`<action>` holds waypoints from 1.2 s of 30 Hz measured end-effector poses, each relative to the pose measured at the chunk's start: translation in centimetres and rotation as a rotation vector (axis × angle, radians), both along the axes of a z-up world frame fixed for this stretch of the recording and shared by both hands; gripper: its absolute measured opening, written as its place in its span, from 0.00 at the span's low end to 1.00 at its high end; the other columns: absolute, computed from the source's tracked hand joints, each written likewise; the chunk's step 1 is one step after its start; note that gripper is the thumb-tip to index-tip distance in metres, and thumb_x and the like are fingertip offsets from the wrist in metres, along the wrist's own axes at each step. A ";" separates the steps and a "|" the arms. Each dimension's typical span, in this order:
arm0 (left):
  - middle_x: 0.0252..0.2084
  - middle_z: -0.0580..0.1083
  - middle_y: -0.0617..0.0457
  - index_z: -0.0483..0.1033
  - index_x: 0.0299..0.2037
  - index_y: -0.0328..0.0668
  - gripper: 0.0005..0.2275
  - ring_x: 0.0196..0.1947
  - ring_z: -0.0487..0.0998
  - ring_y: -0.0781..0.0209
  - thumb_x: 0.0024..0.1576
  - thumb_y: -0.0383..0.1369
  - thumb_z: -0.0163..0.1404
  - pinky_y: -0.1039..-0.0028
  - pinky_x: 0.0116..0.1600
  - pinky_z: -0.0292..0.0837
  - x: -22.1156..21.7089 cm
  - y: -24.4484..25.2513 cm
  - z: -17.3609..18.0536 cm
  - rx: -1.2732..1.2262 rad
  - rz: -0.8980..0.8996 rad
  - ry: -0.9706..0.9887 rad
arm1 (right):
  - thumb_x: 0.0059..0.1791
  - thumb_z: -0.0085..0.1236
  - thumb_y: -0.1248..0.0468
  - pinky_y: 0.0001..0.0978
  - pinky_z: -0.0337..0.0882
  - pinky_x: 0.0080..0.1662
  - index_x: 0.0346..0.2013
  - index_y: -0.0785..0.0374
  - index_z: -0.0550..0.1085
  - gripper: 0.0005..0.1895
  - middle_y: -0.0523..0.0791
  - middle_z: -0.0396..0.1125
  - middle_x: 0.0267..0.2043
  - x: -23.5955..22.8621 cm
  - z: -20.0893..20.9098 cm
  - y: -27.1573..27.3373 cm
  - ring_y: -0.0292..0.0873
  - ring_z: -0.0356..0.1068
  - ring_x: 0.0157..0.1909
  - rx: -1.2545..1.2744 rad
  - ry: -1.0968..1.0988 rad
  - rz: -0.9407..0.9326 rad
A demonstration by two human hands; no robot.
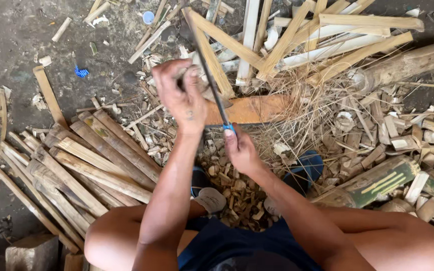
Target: The person sits on the ground and uses a knife to split bamboo pieces into thin strips. They repeatedly position the bamboo on a wooden block, cut it, and set the resulting strips aside. The person also hollows out a bamboo segment using the knife.
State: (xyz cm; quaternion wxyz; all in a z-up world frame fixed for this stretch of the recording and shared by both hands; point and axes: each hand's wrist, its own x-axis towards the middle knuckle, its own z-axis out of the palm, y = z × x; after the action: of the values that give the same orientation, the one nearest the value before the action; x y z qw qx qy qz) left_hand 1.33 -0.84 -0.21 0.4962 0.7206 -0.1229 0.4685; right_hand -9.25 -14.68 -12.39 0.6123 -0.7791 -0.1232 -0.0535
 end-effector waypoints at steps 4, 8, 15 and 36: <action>0.45 0.69 0.54 0.71 0.47 0.41 0.04 0.44 0.69 0.64 0.67 0.31 0.52 0.74 0.46 0.68 -0.2 1.6 -0.8 -0.024 0.051 0.012 | 0.62 0.34 0.46 0.30 0.60 0.16 0.43 0.66 0.66 0.25 0.39 0.57 0.19 -0.9 -2.0 0.0 0.33 0.58 0.16 -0.073 0.099 0.036; 0.46 0.69 0.54 0.71 0.49 0.41 0.04 0.44 0.71 0.64 0.70 0.31 0.51 0.72 0.49 0.71 0.5 2.4 -0.8 -0.048 0.054 -0.022 | 0.56 0.30 0.47 0.39 0.63 0.14 0.57 0.65 0.65 0.27 0.40 0.59 0.16 1.2 -7.9 0.2 0.37 0.57 0.13 -0.131 0.354 -0.140; 0.47 0.67 0.52 0.59 0.60 0.44 0.23 0.36 0.70 0.63 0.60 0.37 0.58 0.68 0.36 0.74 3.8 2.6 -7.0 -0.598 -0.212 0.125 | 0.60 0.35 0.44 0.47 0.65 0.23 0.34 0.66 0.66 0.28 0.44 0.55 0.17 1.9 -19.0 -7.6 0.42 0.55 0.15 -0.143 0.886 -0.120; 0.49 0.75 0.43 0.78 0.48 0.38 0.10 0.36 0.79 0.60 0.62 0.35 0.55 0.69 0.38 0.81 2.2 -0.3 -11.3 0.217 -0.209 0.434 | 0.53 0.41 0.35 0.31 0.61 0.19 0.39 0.64 0.64 0.32 0.40 0.57 0.19 -2.9 -11.5 -10.3 0.35 0.57 0.17 0.168 0.813 -0.314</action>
State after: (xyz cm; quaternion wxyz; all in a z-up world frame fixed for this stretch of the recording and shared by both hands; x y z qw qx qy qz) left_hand 3.49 -1.13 -11.47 0.4765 0.8366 -0.1367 0.2333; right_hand -12.12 -25.01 -23.89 0.6567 -0.6937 0.2519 0.1551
